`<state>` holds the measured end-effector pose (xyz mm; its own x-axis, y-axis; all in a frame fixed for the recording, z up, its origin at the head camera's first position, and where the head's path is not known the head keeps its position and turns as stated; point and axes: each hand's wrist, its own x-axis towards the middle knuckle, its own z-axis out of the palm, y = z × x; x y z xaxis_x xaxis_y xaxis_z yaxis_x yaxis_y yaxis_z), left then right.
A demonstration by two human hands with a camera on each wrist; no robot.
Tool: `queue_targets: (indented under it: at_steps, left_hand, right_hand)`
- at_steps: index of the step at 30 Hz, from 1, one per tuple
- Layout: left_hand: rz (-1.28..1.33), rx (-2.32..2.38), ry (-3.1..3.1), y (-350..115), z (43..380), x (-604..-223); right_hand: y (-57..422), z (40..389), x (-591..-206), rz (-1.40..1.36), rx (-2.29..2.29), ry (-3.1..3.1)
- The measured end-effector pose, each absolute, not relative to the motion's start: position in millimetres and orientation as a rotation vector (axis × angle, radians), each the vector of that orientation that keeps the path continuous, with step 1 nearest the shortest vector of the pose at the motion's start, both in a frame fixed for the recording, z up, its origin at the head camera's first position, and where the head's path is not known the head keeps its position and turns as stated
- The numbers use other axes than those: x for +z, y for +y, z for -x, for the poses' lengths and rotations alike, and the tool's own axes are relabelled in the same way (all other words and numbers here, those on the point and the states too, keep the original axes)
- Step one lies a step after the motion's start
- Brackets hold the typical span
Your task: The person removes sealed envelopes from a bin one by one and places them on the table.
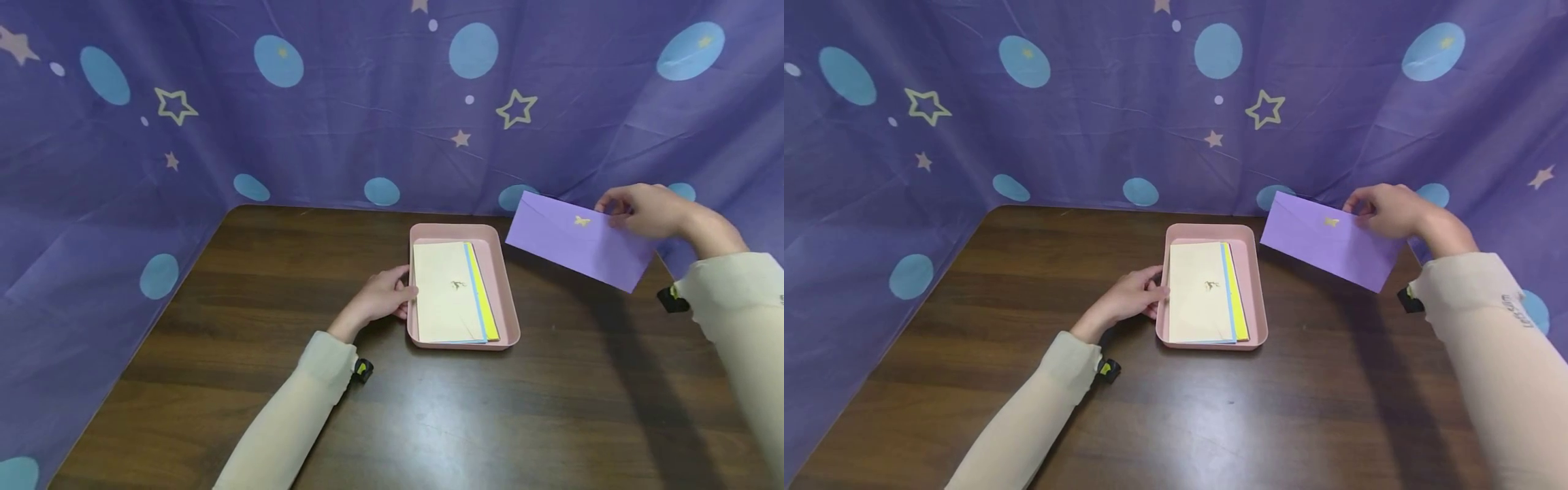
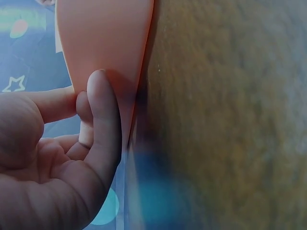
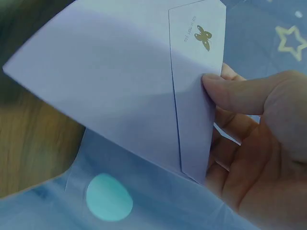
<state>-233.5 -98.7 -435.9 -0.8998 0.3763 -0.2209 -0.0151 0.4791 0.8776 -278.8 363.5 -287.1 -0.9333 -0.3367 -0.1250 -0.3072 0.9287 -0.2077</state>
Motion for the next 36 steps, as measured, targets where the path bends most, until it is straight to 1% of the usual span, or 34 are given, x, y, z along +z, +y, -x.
queue_targets:
  at_steps: [9, 18, 23, 36]
  left_hand:
    - [-0.291, 1.365, 2.372, -98.8, 234.2, -434.9]
    - [-0.291, 1.395, 2.333, -99.7, 234.4, -437.1]
    - [-0.285, 1.436, 2.299, -97.6, 233.8, -434.8]
    - [-0.243, 1.403, 2.309, -95.1, 233.3, -435.4]
  right_hand:
    - [387.0, 292.5, -285.4, 0.465, -0.195, 2.876]
    - [397.0, 303.4, -303.5, 0.476, -0.180, 2.856]
    - [403.6, 306.9, -313.3, 0.423, -0.184, 2.889]
    - [413.5, 304.5, -366.4, 0.453, -0.352, 3.165]
